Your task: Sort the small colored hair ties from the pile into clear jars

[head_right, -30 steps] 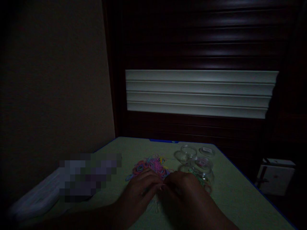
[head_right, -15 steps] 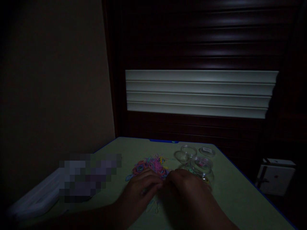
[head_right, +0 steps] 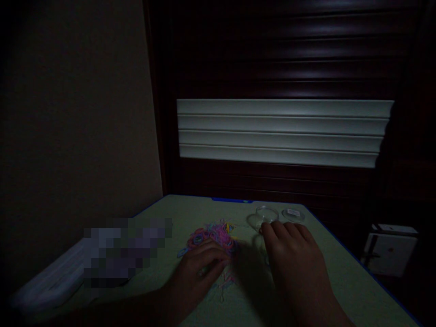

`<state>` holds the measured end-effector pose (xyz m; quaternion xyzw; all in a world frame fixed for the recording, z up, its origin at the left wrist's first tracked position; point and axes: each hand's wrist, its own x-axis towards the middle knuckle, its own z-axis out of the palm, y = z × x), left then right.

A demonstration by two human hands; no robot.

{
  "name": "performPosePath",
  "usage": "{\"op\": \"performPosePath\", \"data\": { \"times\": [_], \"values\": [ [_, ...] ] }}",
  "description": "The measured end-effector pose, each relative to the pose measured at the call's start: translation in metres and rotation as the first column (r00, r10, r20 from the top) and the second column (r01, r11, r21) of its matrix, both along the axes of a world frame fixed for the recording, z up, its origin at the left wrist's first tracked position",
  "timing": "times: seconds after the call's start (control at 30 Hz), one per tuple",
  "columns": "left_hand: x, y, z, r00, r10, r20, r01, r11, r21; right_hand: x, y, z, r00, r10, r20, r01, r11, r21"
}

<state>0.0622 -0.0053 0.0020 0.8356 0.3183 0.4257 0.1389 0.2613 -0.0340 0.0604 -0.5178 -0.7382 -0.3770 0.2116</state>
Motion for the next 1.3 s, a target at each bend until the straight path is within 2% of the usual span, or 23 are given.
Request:
{"op": "performPosePath", "data": {
  "times": [0.17,0.27,0.73,0.9,1.0,1.07,1.13,1.23,1.3],
  "values": [
    [0.000,-0.001,0.000,1.000,-0.002,-0.004,0.002,1.000,0.013,0.004,-0.004,0.004,0.976,-0.213,0.043,0.215,0.975,-0.049],
    [0.000,0.000,0.002,1.000,0.003,-0.013,-0.003,1.000,0.012,0.008,-0.002,0.003,0.960,-0.275,0.053,0.278,0.959,-0.057],
    [0.000,0.001,0.001,1.000,0.007,-0.016,-0.007,1.000,0.013,0.011,0.004,-0.002,0.973,-0.224,0.058,0.230,0.958,-0.170],
    [0.000,0.004,0.000,1.000,0.019,-0.003,-0.019,1.000,-0.018,0.006,0.004,-0.001,0.992,-0.127,-0.011,0.123,0.975,-0.182],
    [0.000,0.003,0.001,1.000,0.027,-0.013,-0.027,0.999,-0.032,-0.001,0.005,-0.003,0.978,-0.004,-0.208,-0.048,0.969,-0.244],
    [0.000,0.003,0.001,0.999,0.027,-0.019,-0.027,0.999,-0.035,-0.006,0.006,-0.006,0.937,0.080,-0.340,-0.190,0.933,-0.305],
    [0.000,0.003,0.001,0.999,0.030,-0.020,-0.031,0.999,-0.032,-0.011,0.006,-0.011,0.916,0.126,-0.381,-0.284,0.874,-0.393],
    [-0.001,0.006,-0.001,0.999,0.044,-0.018,-0.044,0.999,-0.023,-0.016,0.005,-0.018,0.922,0.120,-0.368,-0.308,0.805,-0.507],
    [-0.002,0.008,-0.001,0.998,0.061,-0.032,-0.061,0.998,-0.012,-0.016,0.005,-0.023,0.916,0.101,-0.388,-0.313,0.785,-0.534]
  ]
}}
